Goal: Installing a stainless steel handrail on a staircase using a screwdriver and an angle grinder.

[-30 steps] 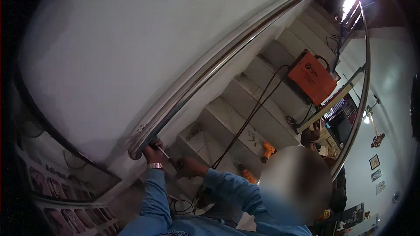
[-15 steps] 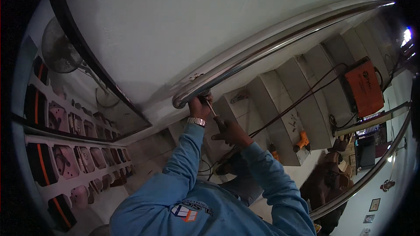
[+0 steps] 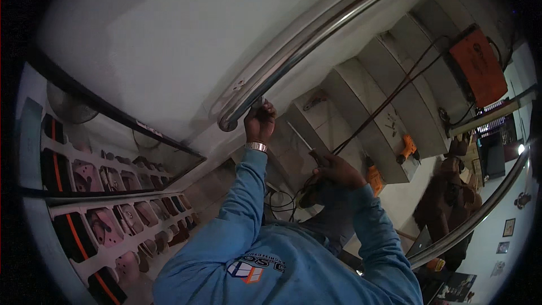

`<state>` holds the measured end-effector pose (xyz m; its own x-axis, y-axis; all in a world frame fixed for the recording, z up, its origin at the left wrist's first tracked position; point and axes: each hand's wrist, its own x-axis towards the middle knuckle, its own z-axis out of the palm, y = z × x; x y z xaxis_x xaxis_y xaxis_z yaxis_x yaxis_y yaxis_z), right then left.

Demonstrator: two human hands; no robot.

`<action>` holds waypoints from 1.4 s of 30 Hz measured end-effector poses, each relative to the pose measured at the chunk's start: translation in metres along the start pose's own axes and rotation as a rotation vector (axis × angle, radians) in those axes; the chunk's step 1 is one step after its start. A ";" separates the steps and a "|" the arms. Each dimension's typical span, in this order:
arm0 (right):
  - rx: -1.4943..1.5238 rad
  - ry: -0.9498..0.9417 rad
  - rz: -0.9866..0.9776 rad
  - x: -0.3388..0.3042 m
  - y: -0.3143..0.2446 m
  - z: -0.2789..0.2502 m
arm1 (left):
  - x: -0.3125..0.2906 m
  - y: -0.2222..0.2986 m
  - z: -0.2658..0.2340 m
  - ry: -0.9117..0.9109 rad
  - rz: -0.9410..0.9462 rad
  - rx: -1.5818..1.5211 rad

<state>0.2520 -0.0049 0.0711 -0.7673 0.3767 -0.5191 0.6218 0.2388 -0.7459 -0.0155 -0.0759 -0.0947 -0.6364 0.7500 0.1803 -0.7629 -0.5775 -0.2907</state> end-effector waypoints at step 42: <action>0.911 0.346 0.285 0.085 0.272 -0.126 | 0.010 -0.263 -0.125 0.519 -0.987 1.619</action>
<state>0.3752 0.2050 -0.1233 -0.4314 0.5862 -0.6857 0.3069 -0.6194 -0.7226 0.1931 0.1237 -0.1337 -0.1360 0.7730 -0.6196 -0.3324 0.5536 0.7636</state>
